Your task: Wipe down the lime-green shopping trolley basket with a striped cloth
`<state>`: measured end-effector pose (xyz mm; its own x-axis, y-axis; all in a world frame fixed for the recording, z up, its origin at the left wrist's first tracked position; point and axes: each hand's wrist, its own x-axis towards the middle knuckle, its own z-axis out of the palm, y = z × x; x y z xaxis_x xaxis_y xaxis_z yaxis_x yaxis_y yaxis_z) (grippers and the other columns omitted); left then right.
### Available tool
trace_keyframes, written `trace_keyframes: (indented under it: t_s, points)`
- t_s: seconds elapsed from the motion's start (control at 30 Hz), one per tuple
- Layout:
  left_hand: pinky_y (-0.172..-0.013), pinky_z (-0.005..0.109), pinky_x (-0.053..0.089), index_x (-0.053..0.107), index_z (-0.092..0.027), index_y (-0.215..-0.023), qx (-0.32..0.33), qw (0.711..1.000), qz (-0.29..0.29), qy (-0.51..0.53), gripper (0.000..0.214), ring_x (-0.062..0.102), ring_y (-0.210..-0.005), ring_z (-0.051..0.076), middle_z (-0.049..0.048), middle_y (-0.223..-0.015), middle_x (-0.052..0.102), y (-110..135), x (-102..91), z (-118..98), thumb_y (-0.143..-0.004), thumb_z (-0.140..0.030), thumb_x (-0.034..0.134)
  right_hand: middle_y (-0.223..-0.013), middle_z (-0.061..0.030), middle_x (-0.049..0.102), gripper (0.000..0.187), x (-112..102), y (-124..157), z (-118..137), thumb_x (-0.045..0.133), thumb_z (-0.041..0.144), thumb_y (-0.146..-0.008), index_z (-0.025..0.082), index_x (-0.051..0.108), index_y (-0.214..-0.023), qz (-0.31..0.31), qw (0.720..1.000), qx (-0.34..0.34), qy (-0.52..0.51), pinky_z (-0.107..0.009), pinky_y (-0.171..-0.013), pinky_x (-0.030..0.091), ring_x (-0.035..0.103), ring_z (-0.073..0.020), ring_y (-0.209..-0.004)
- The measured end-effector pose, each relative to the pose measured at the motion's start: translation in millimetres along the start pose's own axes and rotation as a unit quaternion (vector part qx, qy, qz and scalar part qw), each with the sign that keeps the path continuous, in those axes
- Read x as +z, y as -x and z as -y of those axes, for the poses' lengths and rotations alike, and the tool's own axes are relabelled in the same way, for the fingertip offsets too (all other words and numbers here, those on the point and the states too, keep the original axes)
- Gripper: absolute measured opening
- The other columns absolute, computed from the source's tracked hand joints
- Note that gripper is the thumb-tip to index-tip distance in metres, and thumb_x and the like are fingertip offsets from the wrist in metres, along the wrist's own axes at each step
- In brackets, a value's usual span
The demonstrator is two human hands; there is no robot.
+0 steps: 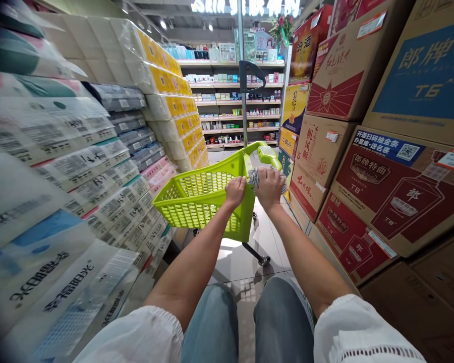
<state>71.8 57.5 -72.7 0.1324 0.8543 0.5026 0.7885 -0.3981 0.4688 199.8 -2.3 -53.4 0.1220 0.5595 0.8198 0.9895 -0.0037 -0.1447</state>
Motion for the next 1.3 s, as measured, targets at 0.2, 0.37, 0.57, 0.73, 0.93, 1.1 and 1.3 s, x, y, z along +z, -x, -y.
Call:
trace_keyframes:
  t_s: [0.2, 0.37, 0.57, 0.73, 0.93, 1.1, 1.3]
  points:
    - [-0.078, 0.029, 0.038, 0.059, -0.022, -0.09, 0.037, 0.999, 0.005, -0.013, 0.042, 0.057, -0.094, 0.019, 0.0048, -0.096, 0.065, 2.4, -9.7, 12.4, -0.098, -0.04, 0.023, -0.127, -0.0121, 0.054, 0.038, 7.5, 19.1, 11.9, 0.044, 0.032, -0.089, 0.025, 0.053, -0.125, 0.024, 0.995, -0.099, -0.006, -0.043, -0.089, 0.029, 0.044, -0.0284, -0.108]
    - [-0.078, 0.026, 0.04, 0.062, -0.023, -0.099, 0.121, 0.99, 0.072, 0.024, 0.046, 0.058, -0.092, 0.017, 0.0042, -0.1, 0.065, 3.5, -29.9, 27.0, -0.097, -0.048, 0.024, -0.128, -0.0125, 0.053, 0.04, -3.1, 12.3, -4.3, 0.046, 0.033, -0.088, 0.022, 0.052, -0.126, -0.001, 1.0, -0.024, 0.003, -0.043, -0.092, 0.03, 0.043, -0.029, -0.111]
    - [-0.078, 0.028, 0.039, 0.061, -0.021, -0.095, 0.141, 0.988, 0.052, 0.017, 0.044, 0.059, -0.09, 0.02, 0.0066, -0.095, 0.066, 4.3, -27.6, 38.5, -0.097, -0.045, 0.024, -0.126, -0.0134, 0.052, 0.043, 18.1, 31.5, 26.6, 0.046, 0.038, -0.086, 0.021, 0.053, -0.125, -0.013, 0.998, -0.017, -0.064, -0.041, -0.092, 0.033, 0.045, -0.0281, -0.109]
    - [-0.076, 0.028, 0.036, 0.059, -0.02, -0.084, 0.112, 0.993, 0.015, -0.018, 0.041, 0.058, -0.089, 0.019, 0.0061, -0.09, 0.065, 7.0, -15.5, 38.3, -0.098, -0.038, 0.025, -0.121, -0.0159, 0.052, 0.04, 53.8, 49.5, 38.3, 0.047, 0.041, -0.086, 0.018, 0.057, -0.118, -0.061, 0.993, 0.013, -0.104, -0.042, -0.093, 0.034, 0.046, -0.0285, -0.108]
    - [-0.079, 0.029, 0.033, 0.059, -0.02, -0.086, 0.088, 0.996, 0.017, -0.021, 0.039, 0.055, -0.094, 0.018, 0.0043, -0.093, 0.065, 9.2, -13.0, 33.6, -0.098, -0.038, 0.026, -0.117, -0.016, 0.051, 0.038, 85.7, 66.7, 33.6, 0.047, 0.04, -0.086, 0.016, 0.057, -0.114, -0.071, 0.99, 0.002, -0.122, -0.042, -0.093, 0.036, 0.046, -0.027, -0.109]
    - [-0.081, 0.029, 0.032, 0.057, -0.02, -0.086, 0.09, 0.996, 0.007, -0.019, 0.045, 0.054, -0.095, 0.018, 0.0038, -0.091, 0.064, 7.9, -11.0, 35.2, -0.099, -0.043, 0.02, -0.118, -0.0135, 0.053, 0.033, 106.5, 111.9, 26.6, 0.047, 0.033, -0.087, 0.018, 0.059, -0.115, 0.02, 0.992, -0.057, -0.107, -0.043, -0.092, 0.037, 0.045, -0.0261, -0.109]
    - [-0.079, 0.028, 0.033, 0.057, -0.02, -0.084, 0.112, 0.994, 0.005, -0.015, 0.049, 0.056, -0.091, 0.018, 0.0044, -0.088, 0.064, 6.2, -11.3, 38.0, -0.098, -0.046, 0.018, -0.116, -0.0083, 0.057, 0.029, 103.8, 123.6, 21.0, 0.044, 0.025, -0.091, 0.025, 0.06, -0.115, 0.062, 0.984, -0.146, -0.078, -0.044, -0.091, 0.035, 0.047, -0.0239, -0.105]
